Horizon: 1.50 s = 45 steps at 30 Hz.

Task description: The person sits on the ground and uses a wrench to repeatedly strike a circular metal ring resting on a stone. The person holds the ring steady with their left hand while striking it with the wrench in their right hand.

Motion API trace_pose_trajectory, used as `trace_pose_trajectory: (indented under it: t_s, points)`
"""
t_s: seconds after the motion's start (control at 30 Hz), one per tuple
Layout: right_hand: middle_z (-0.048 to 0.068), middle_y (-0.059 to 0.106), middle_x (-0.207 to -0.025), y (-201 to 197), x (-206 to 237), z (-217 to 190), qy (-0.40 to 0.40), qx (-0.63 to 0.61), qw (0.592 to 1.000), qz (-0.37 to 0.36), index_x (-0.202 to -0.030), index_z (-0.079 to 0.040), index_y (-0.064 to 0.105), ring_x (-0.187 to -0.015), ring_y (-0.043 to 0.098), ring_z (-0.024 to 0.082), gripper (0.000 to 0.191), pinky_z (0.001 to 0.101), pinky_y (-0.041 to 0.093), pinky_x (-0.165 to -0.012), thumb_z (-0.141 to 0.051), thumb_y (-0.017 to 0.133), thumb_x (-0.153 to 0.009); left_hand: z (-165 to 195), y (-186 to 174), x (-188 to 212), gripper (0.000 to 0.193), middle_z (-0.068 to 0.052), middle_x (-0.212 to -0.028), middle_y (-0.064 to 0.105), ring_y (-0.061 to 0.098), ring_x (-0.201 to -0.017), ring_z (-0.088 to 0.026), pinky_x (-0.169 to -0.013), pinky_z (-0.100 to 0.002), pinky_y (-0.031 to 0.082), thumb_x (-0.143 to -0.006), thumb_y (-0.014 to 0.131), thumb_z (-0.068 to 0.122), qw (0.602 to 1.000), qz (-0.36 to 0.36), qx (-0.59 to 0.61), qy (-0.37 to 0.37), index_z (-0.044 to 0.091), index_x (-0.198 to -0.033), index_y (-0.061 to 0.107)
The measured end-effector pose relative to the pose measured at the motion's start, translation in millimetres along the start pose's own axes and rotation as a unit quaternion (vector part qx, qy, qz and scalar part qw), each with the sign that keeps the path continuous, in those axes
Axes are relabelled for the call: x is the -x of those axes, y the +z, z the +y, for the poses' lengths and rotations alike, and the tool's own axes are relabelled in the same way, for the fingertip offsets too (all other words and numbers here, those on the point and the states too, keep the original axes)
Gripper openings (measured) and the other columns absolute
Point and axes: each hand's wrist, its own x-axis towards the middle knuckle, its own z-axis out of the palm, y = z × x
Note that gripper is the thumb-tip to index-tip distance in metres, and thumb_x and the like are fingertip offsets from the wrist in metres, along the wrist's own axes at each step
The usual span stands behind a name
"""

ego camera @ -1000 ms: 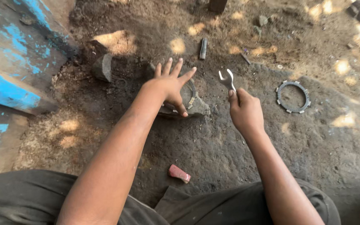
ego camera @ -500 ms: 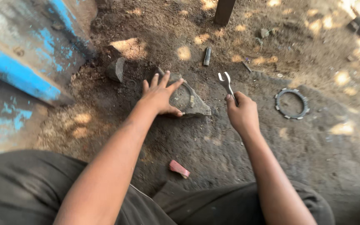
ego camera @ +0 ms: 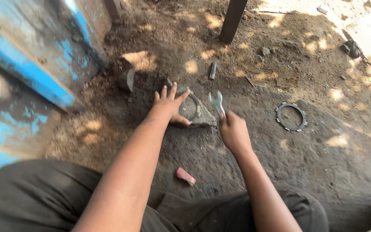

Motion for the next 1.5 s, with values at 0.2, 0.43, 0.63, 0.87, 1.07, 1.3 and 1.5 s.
trace_pose_trajectory:
  t_s: [0.2, 0.43, 0.63, 0.87, 1.07, 1.3, 1.5]
  points:
    - [0.019, 0.061, -0.071, 6.8, 3.0, -2.8, -0.095, -0.056, 0.986, 0.127, -0.092, -0.001, 0.057, -0.06, 0.06, 0.032, 0.03, 0.0453, 0.049, -0.06, -0.027, 0.055, -0.105, -10.9, 0.6, 0.5, 0.136, -0.007, -0.169, -0.031, -0.023, -0.154, -0.04, -0.123, -0.06, -0.004, -0.06, 0.081, 0.074, 0.996, -0.034, 0.073, 0.034, 0.051, -0.159, -0.009]
    - [0.02, 0.066, -0.075, 21.9, -0.4, -8.3, -0.031, 0.185, 0.982, -0.021, -0.098, -0.006, 0.061, -0.067, 0.066, 0.041, 0.013, 0.0532, 0.049, -0.061, -0.018, 0.056, -0.094, -10.9, 1.3, 8.6, 0.134, -0.01, -0.17, -0.025, -0.018, -0.155, -0.043, -0.124, -0.059, -0.003, -0.059, 0.083, 0.073, 0.995, -0.002, 0.087, 0.048, 0.05, -0.161, -0.001]
    - [0.023, 0.068, -0.079, 28.6, -5.6, -9.9, -0.012, 0.032, 0.999, 0.038, -0.099, -0.003, 0.06, -0.075, 0.067, 0.046, 0.022, 0.0547, 0.052, -0.067, -0.022, 0.051, -0.106, -8.6, -1.8, 13.3, 0.133, -0.011, -0.17, -0.024, -0.018, -0.155, -0.045, -0.123, -0.059, -0.003, -0.06, 0.084, 0.072, 0.995, 0.001, 0.085, 0.056, 0.05, -0.161, 0.002]
    - [0.021, 0.068, -0.076, 35.8, -5.2, -4.3, 0.054, 0.117, 0.986, -0.106, -0.091, -0.003, 0.061, -0.067, 0.069, 0.039, 0.026, 0.0503, 0.054, -0.063, -0.024, 0.052, -0.104, -10.0, 3.8, 5.1, 0.137, -0.011, -0.17, -0.021, -0.015, -0.155, -0.045, -0.123, -0.062, -0.003, -0.054, 0.084, 0.075, 0.995, 0.007, 0.085, 0.059, 0.05, -0.161, 0.003]
    - [0.019, 0.069, -0.079, 38.0, -3.9, 2.4, -0.037, 0.185, 0.981, -0.05, -0.104, 0.0, 0.06, -0.069, 0.07, 0.035, 0.017, 0.0473, 0.055, -0.06, -0.014, 0.05, -0.105, -9.4, 2.8, 5.8, 0.136, -0.014, -0.17, -0.021, -0.015, -0.154, -0.046, -0.122, -0.063, -0.004, -0.056, 0.084, 0.076, 0.994, 0.015, 0.092, 0.061, 0.049, -0.162, 0.003]
    - [0.019, 0.066, -0.081, 36.3, -7.7, 5.8, -0.146, 0.006, 0.983, 0.111, -0.095, -0.002, 0.059, -0.07, 0.064, 0.036, 0.014, 0.0489, 0.051, -0.062, -0.009, 0.049, -0.103, -10.4, 0.8, 11.0, 0.133, -0.011, -0.17, -0.021, -0.017, -0.155, -0.044, -0.123, -0.061, -0.005, -0.057, 0.086, 0.072, 0.992, 0.011, 0.106, 0.064, 0.05, -0.161, 0.004]
    - [0.029, 0.068, -0.078, 41.7, 1.9, 0.5, -0.044, 0.095, 0.993, -0.061, -0.088, -0.006, 0.067, -0.075, 0.064, 0.05, 0.009, 0.0596, 0.049, -0.063, -0.013, 0.061, -0.086, -12.1, 3.1, 11.4, 0.134, -0.012, -0.17, -0.019, -0.014, -0.155, -0.045, -0.122, -0.061, -0.002, -0.057, 0.086, 0.071, 0.993, 0.027, 0.093, 0.069, 0.05, -0.161, 0.004]
